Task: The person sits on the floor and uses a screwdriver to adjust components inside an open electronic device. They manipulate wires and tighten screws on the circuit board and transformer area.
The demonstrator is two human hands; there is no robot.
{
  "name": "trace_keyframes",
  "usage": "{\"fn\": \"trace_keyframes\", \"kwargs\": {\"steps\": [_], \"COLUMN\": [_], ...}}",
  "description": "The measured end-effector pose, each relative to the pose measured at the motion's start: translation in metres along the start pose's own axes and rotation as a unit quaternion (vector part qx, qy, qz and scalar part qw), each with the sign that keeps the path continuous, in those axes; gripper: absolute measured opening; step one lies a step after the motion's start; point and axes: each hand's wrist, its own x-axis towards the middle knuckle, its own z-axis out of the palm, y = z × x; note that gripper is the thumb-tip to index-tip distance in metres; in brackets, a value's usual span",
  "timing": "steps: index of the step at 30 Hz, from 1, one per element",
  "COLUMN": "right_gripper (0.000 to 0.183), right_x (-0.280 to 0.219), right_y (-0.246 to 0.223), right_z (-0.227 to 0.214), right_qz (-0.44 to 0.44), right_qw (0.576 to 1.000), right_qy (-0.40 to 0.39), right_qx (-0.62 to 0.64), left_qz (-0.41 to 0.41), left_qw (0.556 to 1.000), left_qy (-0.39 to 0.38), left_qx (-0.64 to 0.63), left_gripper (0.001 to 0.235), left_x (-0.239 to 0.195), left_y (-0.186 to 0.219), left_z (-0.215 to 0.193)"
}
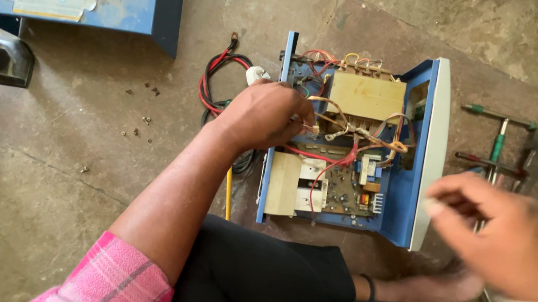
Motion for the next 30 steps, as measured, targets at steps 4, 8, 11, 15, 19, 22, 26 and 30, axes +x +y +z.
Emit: {"fn": "trace_keyframes", "kwargs": {"steps": [4,8,11,15,19,22,26,30], "right_gripper": [0.024,0.028,0.029,0.026,0.026,0.027,0.024,0.023], "right_x": [0.054,0.084,0.102,0.106,0.110,0.111,0.110,0.110], "right_y": [0.077,0.118,0.133,0.144,0.140,0.144,0.158,0.167], "right_z": [0.002,0.019,0.023,0.033,0.038,0.040,0.046,0.051], "right_qz": [0.111,0.032,0.088,0.072,0.093,0.082,0.077,0.075], "right_qw": [0.989,0.992,0.967,0.964,0.948,0.943,0.948,0.949], "right_qy": [-0.047,-0.036,-0.075,-0.121,-0.126,-0.127,-0.120,-0.122], "right_qx": [-0.089,-0.112,-0.227,-0.226,-0.278,-0.297,-0.285,-0.282], "left_qz": [-0.041,-0.021,-0.044,-0.034,-0.041,-0.041,-0.046,-0.058], "left_qw": [0.998,0.998,0.998,0.997,0.996,0.996,0.994,0.993], "left_qy": [-0.028,-0.029,-0.042,-0.057,-0.074,-0.067,-0.068,-0.071], "left_qx": [0.028,0.051,0.030,0.026,0.041,0.051,0.071,0.075], "left_gripper": [0.015,0.012,0.010,0.006,0.006,0.008,0.012,0.013], "left_x": [0.006,0.014,0.013,0.016,0.022,0.023,0.025,0.025], "left_y": [0.009,0.015,0.013,0.012,0.011,0.010,0.010,0.014], "left_z": [-0.006,-0.008,-0.007,-0.012,-0.013,-0.010,-0.004,-0.003]}}
